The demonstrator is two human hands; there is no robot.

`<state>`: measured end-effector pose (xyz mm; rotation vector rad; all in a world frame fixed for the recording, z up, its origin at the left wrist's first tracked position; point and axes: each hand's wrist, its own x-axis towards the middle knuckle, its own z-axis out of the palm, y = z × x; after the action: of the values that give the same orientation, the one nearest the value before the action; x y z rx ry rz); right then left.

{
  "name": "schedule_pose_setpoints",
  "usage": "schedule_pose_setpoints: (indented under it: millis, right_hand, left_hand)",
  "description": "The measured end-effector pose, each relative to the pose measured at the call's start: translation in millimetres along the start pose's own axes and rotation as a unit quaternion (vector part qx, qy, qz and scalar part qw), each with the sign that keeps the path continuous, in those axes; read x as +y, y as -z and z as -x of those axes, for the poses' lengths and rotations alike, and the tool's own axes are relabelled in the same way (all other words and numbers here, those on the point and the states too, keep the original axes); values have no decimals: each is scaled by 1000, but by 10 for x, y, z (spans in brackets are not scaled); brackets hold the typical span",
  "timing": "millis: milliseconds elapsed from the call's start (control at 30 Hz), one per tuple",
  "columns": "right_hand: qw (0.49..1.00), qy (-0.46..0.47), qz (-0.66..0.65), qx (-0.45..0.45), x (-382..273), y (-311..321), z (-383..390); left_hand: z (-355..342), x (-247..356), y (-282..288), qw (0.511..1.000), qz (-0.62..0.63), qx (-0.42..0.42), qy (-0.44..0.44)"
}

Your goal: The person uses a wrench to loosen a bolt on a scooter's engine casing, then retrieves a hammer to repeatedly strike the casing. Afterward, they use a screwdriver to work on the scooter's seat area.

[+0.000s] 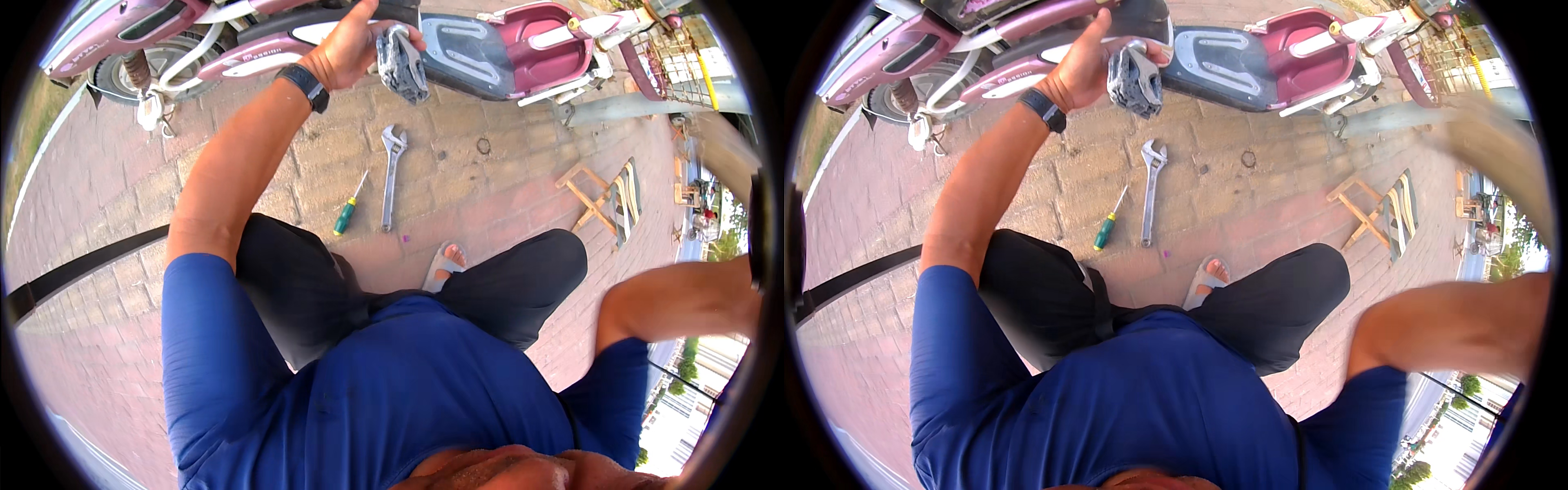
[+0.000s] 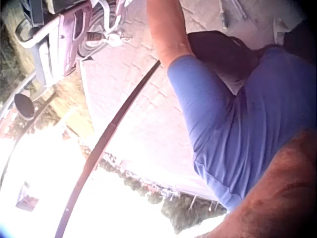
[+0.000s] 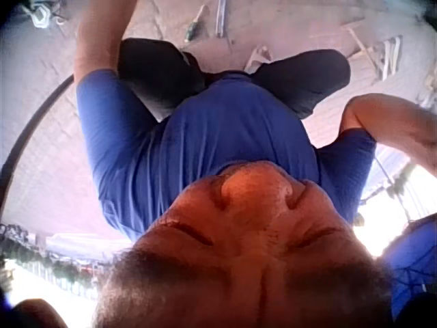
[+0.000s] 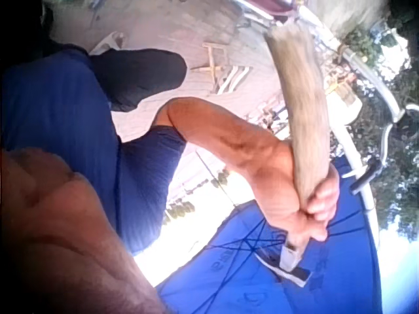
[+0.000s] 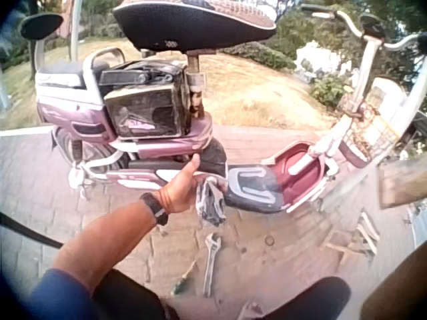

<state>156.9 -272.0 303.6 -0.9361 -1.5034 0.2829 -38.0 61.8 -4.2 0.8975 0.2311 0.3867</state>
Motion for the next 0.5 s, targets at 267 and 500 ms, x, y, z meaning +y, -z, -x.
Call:
schedule_pose_setpoints:
  millis: [267,500]
  right_hand:
    - [909,-306,279,37,949,-492,1029]
    - [926,-351,128,58,987,-536,1165]
  left_hand:
    - [33,1,-11,999,-42,25,-2]
    - [8,75,-212,997,-49,57,-7]
